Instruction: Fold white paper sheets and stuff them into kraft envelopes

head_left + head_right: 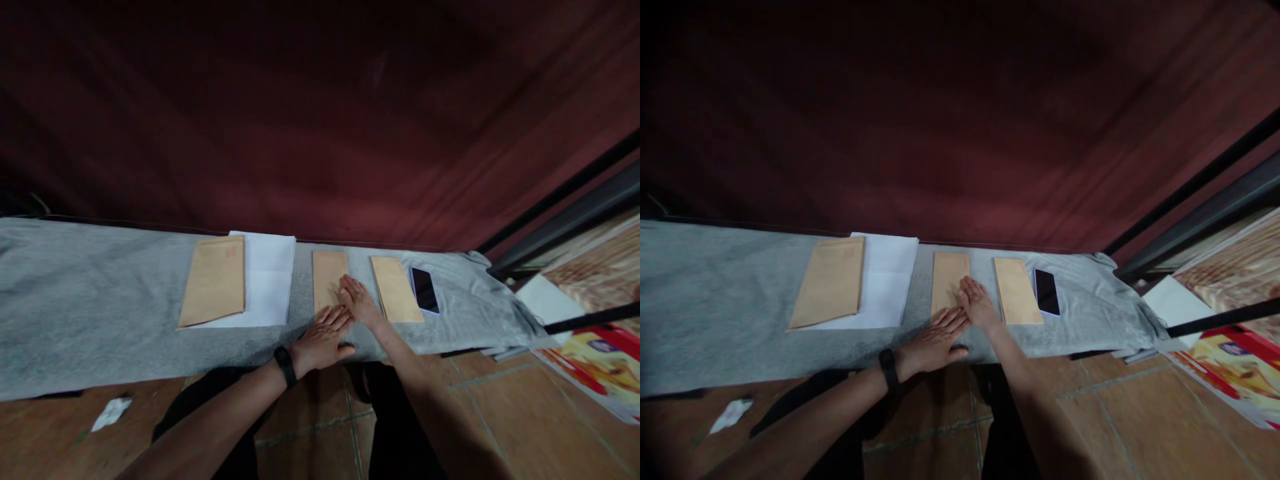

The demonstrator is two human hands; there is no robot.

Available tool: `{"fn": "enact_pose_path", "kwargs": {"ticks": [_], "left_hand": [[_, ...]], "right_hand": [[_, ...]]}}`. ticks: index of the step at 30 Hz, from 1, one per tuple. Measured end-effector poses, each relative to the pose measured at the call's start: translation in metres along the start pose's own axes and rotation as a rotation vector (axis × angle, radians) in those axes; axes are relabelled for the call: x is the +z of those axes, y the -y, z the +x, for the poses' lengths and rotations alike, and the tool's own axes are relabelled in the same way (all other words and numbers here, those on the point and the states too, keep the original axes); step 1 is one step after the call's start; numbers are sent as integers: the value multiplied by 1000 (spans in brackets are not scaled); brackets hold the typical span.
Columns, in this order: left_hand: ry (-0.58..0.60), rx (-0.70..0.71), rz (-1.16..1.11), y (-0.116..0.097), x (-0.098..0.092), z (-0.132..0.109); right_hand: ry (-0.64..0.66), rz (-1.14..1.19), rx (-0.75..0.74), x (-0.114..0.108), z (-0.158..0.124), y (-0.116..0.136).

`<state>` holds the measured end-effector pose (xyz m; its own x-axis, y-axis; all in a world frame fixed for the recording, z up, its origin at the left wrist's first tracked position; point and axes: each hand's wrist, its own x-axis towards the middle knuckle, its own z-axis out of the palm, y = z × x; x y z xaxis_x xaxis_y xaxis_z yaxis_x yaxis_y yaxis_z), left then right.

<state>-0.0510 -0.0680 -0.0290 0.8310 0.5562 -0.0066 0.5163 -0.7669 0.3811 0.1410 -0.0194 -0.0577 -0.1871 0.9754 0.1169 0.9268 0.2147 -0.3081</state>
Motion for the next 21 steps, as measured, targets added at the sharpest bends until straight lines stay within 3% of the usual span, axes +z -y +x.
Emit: {"fn": "enact_pose_path", "kwargs": {"ticks": [5,10,15,21], "left_hand": [[-6,3,-19,2,3,0],[1,10,-30,2,1,-1],[-14,1,-28,1,-1,-4],[12,-12,-3,2,-5,-9]], "right_hand": [[-27,-73,41,2,35,-1],[-49,-130,36,2,48,3],[-46,-138,22,6,36,4],[-19,-99,-31,5,3,3]]}}
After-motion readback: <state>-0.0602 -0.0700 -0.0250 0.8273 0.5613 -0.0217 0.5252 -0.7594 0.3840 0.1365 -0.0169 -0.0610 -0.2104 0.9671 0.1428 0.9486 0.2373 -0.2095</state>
